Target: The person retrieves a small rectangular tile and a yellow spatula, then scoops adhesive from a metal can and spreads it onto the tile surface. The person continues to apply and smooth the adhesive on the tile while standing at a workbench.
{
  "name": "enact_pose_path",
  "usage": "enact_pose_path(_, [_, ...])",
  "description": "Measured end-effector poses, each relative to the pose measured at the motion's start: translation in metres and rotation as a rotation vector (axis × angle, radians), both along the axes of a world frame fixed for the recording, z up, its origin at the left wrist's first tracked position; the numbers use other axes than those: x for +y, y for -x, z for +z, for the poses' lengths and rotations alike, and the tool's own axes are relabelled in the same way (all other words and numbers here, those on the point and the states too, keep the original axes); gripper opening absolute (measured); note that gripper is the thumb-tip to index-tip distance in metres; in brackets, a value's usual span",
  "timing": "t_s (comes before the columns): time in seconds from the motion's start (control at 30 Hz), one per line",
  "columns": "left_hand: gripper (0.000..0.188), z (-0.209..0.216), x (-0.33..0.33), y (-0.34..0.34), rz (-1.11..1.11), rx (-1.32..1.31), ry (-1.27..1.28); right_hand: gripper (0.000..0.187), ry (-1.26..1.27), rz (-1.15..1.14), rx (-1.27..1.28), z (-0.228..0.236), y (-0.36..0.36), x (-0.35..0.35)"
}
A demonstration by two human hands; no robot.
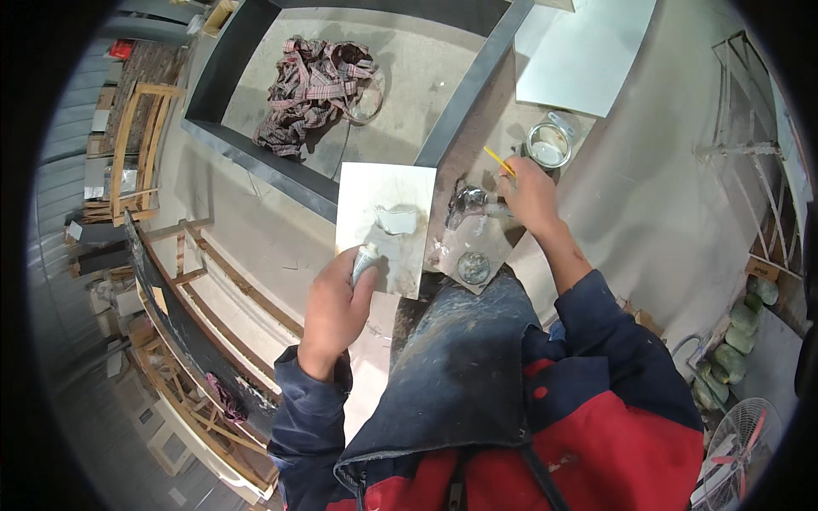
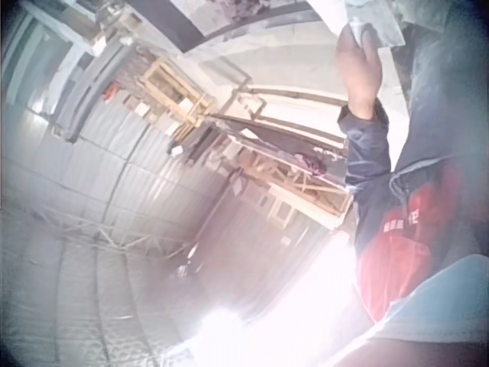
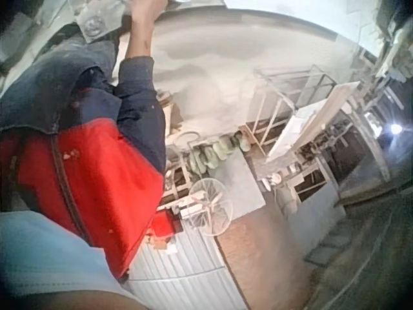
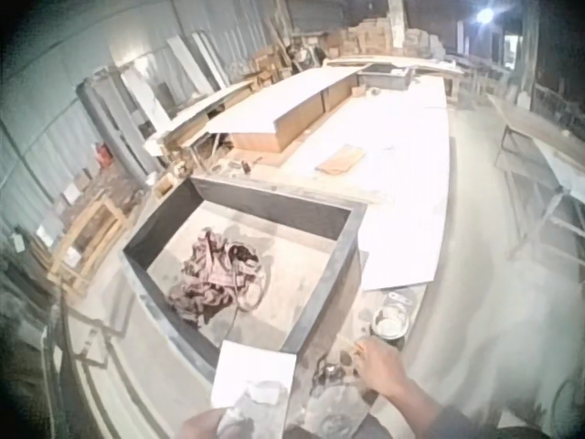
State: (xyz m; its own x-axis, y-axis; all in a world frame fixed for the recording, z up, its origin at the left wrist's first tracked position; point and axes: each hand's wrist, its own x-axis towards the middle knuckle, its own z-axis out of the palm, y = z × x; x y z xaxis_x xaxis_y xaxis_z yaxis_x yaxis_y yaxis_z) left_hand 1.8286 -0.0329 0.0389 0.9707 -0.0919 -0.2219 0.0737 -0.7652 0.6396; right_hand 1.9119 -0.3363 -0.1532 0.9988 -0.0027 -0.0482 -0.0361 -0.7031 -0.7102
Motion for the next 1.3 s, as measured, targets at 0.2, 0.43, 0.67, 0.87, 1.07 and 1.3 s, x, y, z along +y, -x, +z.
enact_pose_path(0.2, [0.014,-0.006,0.001,0.003,0.017,0.072,-0.042,0.017,0.041,-0.015,-0.005,0.006,0.007,0.011])
enact_pose_path(0.43, [0.010,-0.014,0.001,0.006,0.070,0.028,-0.025,0.017,-0.283,-0.028,-0.019,0.037,0.022,0.015])
enact_pose_path(0.67, [0.009,-0.012,-0.002,0.004,0.122,0.021,0.016,0.015,-0.387,-0.043,0.054,0.065,0.029,0.010])
enact_pose_path(0.87, [0.011,-0.013,0.002,0.004,0.118,0.046,-0.011,0.022,-0.520,-0.019,0.204,0.099,0.031,0.013])
enact_pose_path(1.07, [0.011,-0.013,0.000,0.004,0.109,-0.005,0.002,0.030,-0.641,0.079,0.238,0.113,0.043,0.023])
enact_pose_path(1.3, [0.011,-0.016,0.004,0.002,0.100,-0.013,-0.003,0.018,-0.769,0.166,0.289,0.126,0.048,0.034])
